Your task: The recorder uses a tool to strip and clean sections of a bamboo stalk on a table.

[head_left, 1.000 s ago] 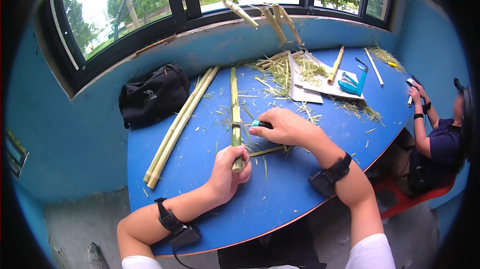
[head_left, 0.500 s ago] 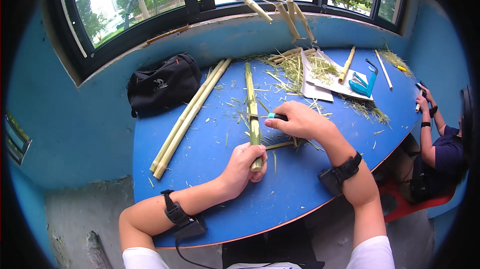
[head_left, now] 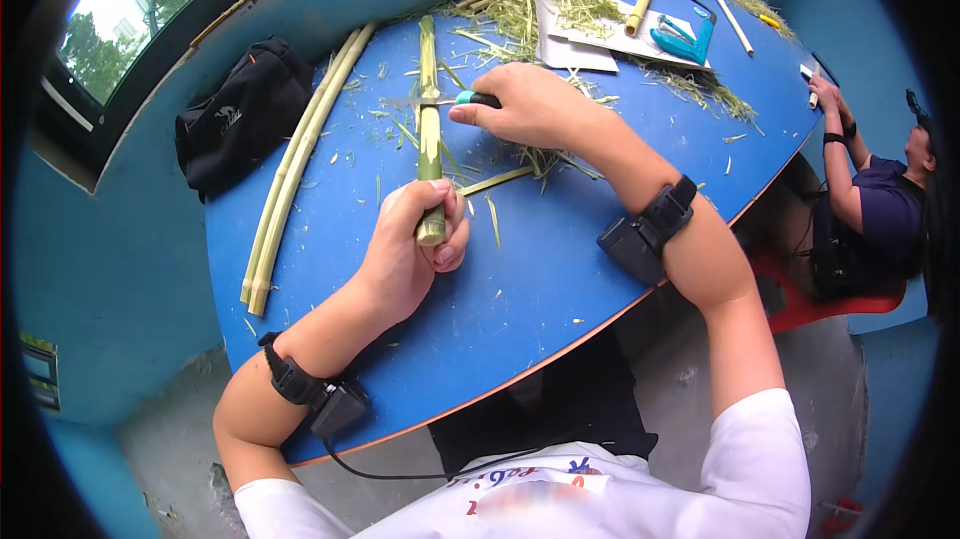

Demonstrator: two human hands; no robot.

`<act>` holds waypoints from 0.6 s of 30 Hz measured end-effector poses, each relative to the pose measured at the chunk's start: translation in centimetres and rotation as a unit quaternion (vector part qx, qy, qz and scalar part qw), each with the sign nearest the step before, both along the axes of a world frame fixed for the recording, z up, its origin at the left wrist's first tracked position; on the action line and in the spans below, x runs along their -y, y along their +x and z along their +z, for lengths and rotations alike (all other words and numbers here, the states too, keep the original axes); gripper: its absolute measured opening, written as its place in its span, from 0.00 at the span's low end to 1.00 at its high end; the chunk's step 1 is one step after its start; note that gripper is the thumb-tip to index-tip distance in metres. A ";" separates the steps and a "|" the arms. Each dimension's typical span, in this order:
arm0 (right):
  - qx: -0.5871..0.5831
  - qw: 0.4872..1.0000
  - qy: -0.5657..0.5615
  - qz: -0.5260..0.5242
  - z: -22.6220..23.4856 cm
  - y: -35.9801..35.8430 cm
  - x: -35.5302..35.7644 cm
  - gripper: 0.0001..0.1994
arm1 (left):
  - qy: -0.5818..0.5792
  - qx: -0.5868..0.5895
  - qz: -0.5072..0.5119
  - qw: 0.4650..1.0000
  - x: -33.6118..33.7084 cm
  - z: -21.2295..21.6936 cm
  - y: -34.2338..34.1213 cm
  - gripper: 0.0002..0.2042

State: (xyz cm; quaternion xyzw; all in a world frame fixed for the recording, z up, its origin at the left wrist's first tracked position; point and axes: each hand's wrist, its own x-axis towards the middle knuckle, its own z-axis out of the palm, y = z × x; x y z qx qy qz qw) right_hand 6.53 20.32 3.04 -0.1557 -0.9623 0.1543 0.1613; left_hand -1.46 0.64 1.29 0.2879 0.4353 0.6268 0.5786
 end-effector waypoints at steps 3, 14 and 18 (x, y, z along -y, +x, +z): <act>0.010 0.999 -0.031 0.029 0.9 0.7 0.3 0.26 | 0.000 0.045 0.030 0.999 0.1 0.1 0.1 0.11; 0.065 0.997 -0.049 -0.016 1.5 0.8 0.3 0.27 | 0.007 0.056 0.038 0.998 0.1 0.2 0.6 0.11; 0.023 0.999 0.005 -0.034 0.4 0.3 0.2 0.25 | -0.010 0.013 0.034 0.999 0.2 0.5 1.0 0.12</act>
